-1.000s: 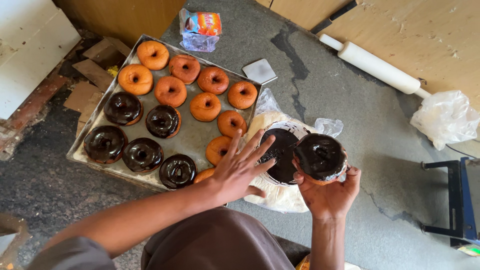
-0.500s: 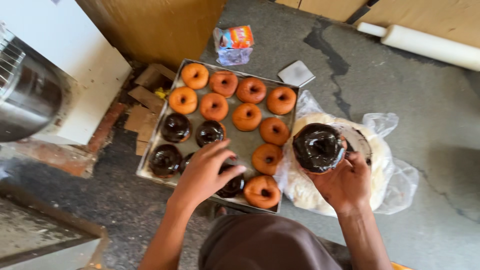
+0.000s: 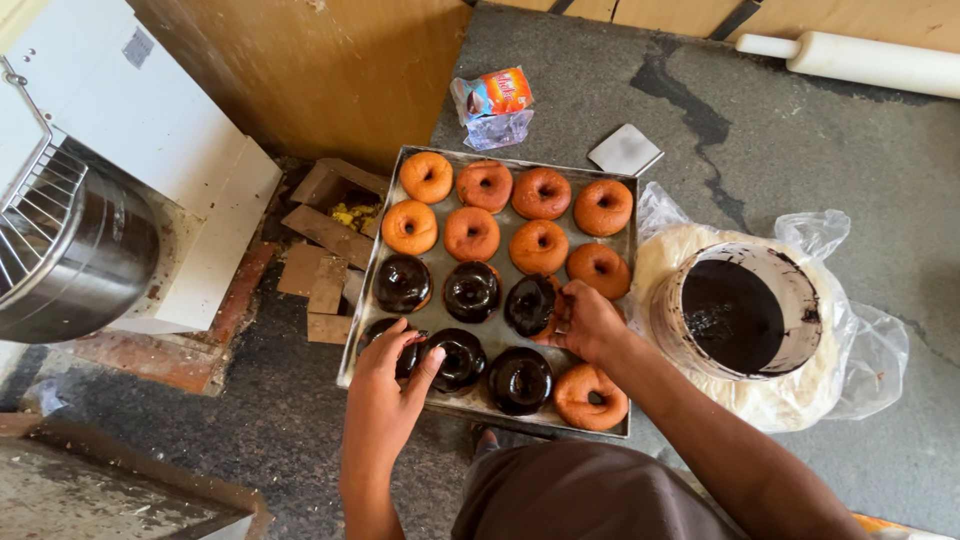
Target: The person picks up donuts from a tray, dips the top of each donut into a container of dark chocolate glaze, and places the finished donuts back onto the tray.
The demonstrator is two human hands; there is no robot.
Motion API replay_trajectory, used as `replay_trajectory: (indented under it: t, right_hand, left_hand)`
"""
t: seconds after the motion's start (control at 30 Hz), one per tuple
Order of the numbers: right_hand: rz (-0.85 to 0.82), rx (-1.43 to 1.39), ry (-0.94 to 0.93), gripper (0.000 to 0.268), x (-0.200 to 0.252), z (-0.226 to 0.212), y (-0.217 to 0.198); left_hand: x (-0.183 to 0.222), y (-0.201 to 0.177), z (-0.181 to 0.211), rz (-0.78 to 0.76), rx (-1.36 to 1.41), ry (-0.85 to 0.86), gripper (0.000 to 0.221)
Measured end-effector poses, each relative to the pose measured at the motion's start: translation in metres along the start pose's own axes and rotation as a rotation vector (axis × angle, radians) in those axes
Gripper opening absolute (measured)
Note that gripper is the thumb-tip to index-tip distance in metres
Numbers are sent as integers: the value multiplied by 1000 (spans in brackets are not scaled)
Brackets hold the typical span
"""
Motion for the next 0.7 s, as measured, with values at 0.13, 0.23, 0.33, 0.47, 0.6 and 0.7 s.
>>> replay_trajectory:
  t: [0.13, 0.23, 0.33, 0.47, 0.6, 0.7]
  right_hand:
    - [246, 119, -97, 41, 9, -1, -9]
    - [301, 151, -222, 46, 32, -7, -7]
    - [405, 306, -222, 55, 40, -10, -4]
    - [493, 685, -183, 66, 28, -18, 1]
    - [421, 679, -289, 67, 11, -21, 4]
    - [293, 573, -306, 59, 5, -26, -6]
  left_hand:
    - [-2, -11, -6, 41, -40, 80, 55]
    - [-5, -13, -14, 26, -79, 85, 53]
    - [-9, -16, -16, 16, -67, 118, 52]
    - [-20, -17, -11, -22, -63, 148, 49]
    - [-32, -18, -7, -90, -92, 137, 49]
    - [-35, -18, 0, -102, -105, 156, 51]
Point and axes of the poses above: each hand's wrist, its own x-axis away from the middle knuckle, its own y-axis out of the palm, z = x × y, the point moved 7 cm from there along -x, towards the middle knuckle, and after that the axes turned 2 degrees about y, right-handed, at the moved point
